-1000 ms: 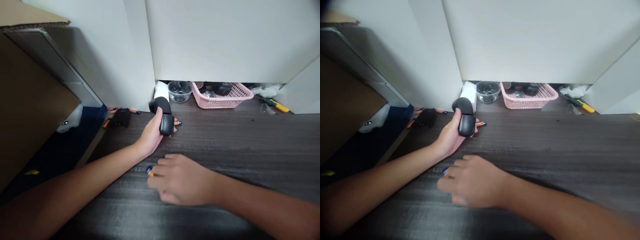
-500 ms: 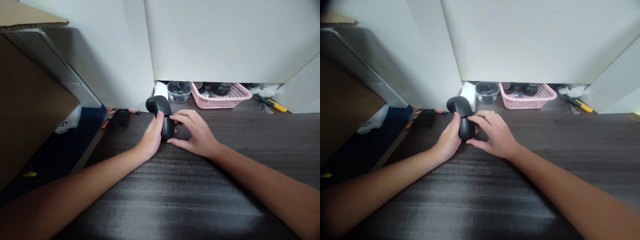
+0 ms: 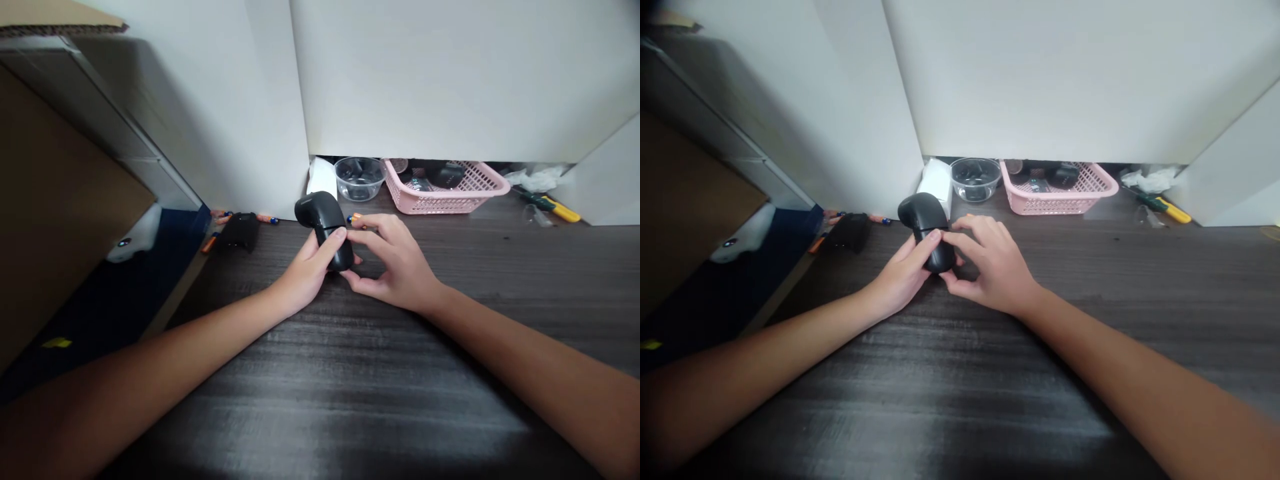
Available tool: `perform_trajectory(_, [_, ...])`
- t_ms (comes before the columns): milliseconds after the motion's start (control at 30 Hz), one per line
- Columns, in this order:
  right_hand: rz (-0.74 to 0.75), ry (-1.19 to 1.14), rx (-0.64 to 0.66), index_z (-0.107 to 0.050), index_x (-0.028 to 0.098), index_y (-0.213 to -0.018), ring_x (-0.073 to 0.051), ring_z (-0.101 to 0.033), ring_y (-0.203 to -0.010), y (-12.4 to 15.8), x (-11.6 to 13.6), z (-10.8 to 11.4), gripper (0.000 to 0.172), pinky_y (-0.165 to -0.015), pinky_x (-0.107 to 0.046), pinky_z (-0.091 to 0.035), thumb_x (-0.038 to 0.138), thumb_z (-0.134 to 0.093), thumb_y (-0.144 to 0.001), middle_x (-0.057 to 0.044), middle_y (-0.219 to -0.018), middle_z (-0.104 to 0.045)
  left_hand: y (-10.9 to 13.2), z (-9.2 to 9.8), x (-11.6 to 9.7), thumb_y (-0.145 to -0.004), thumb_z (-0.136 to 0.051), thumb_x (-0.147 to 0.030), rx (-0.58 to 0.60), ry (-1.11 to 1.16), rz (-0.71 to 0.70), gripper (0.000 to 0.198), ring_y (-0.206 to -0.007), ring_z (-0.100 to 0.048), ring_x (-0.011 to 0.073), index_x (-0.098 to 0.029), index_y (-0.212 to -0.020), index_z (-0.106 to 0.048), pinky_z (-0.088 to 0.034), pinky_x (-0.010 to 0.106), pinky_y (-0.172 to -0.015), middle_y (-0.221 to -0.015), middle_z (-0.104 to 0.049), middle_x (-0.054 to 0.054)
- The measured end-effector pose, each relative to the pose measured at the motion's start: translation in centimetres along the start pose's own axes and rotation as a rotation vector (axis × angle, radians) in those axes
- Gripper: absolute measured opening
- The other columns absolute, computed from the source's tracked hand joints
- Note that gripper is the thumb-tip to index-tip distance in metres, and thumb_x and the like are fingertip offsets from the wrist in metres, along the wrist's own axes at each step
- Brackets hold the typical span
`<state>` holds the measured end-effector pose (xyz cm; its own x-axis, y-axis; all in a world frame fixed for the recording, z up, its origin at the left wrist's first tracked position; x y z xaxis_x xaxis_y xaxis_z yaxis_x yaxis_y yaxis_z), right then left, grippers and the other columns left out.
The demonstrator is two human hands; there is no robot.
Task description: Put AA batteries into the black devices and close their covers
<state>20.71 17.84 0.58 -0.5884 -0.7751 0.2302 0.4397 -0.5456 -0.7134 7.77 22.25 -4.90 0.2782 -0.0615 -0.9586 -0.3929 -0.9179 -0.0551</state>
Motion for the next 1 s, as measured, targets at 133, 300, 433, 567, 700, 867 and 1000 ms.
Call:
perform_trajectory(133, [0.012,-0.047,0.041,-0.039,0.030,-0.159,-0.041,-0.043,-0.153,-0.5,0.2,0.2,0.090,-0.121,-0.064,-0.044,0.035,-0.082,-0.080,-0.017,-0.166,-0.041,0.7,-1.0,-0.8,-0.100,-0.069,-0.052,0.082,-0.112,-0.021,0.043,-0.084,-0.069,0.0197,-0.021,-0.128,-0.058,-0.057,0.033,-0.075,-0.095,-0.068,0.003])
perform_trajectory(300, [0.068,-0.101,0.143,-0.022,0.030,-0.168,-0.046,-0.022,-0.164,-0.4,1.4,0.5,0.113,-0.126,-0.069,-0.036,0.042,-0.086,-0.075,-0.018,-0.178,-0.013,2.8,-3.4,-1.9,-0.102,-0.067,-0.046,0.224,-0.323,-0.041,0.041,-0.084,-0.066,0.0210,-0.021,-0.133,-0.060,-0.055,0.034,-0.078,-0.093,-0.069,0.004])
perform_trajectory(433, [0.018,-0.123,0.119,-0.026,0.036,-0.164,-0.047,-0.028,-0.161,1.3,2.0,1.5,0.114,-0.122,-0.071,-0.040,0.047,-0.088,-0.069,-0.016,-0.173,-0.022,4.8,-4.8,-1.3,-0.100,-0.069,-0.044,0.248,-0.230,0.055,0.038,-0.087,-0.065,0.0226,-0.023,-0.131,-0.062,-0.055,0.035,-0.078,-0.093,-0.068,0.004])
perform_trajectory(567, [-0.051,-0.176,0.058,-0.023,0.037,-0.165,-0.050,-0.029,-0.160,3.0,2.3,3.0,0.125,-0.122,-0.075,-0.038,0.053,-0.093,-0.062,-0.015,-0.174,-0.021,6.5,-6.2,0.0,-0.099,-0.066,-0.040,0.330,0.061,0.200,0.042,-0.096,-0.068,0.0237,-0.023,-0.137,-0.060,-0.056,0.037,-0.085,-0.111,-0.069,0.008])
perform_trajectory(700, [-0.047,-0.220,0.096,-0.015,0.038,-0.169,-0.048,-0.019,-0.165,3.5,2.3,3.4,0.130,-0.126,-0.075,-0.033,0.051,-0.094,-0.066,-0.012,-0.179,-0.013,6.8,-5.8,0.3,-0.095,-0.076,-0.037,0.261,0.121,0.242,0.059,-0.098,-0.068,0.0213,-0.028,-0.149,-0.054,-0.057,0.032,-0.084,-0.118,-0.067,0.007])
perform_trajectory(867, [-0.218,-0.430,0.171,0.002,0.031,-0.173,-0.045,-0.024,-0.165,3.7,0.5,2.4,0.146,-0.130,-0.067,-0.034,0.047,-0.097,-0.067,-0.013,-0.181,-0.010,6.3,-5.7,0.2,-0.095,-0.078,-0.047,0.230,0.121,0.292,0.063,-0.101,-0.069,0.0212,-0.032,-0.151,-0.053,-0.057,0.027,-0.073,-0.124,-0.065,0.008])
perform_trajectory(1000, [-0.329,-0.557,0.221,0.001,0.031,-0.173,-0.041,-0.044,-0.156,4.2,-0.2,1.8,0.144,-0.126,-0.058,-0.046,0.040,-0.097,-0.068,-0.014,-0.175,-0.031,5.9,-5.5,0.5,-0.096,-0.077,-0.049,0.247,0.127,0.343,0.065,-0.114,-0.069,0.0273,-0.033,-0.154,-0.053,-0.059,0.028,-0.074,-0.139,-0.064,0.013])
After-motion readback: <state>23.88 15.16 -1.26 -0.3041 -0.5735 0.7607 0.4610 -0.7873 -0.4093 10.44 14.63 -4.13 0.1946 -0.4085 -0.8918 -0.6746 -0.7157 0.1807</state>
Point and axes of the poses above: each hand's wrist, its own y-axis away from the middle knuckle, its own z-axis out of the back of the hand, x = y × z, the point moved 8 cm from there along -y, towards the middle knuckle
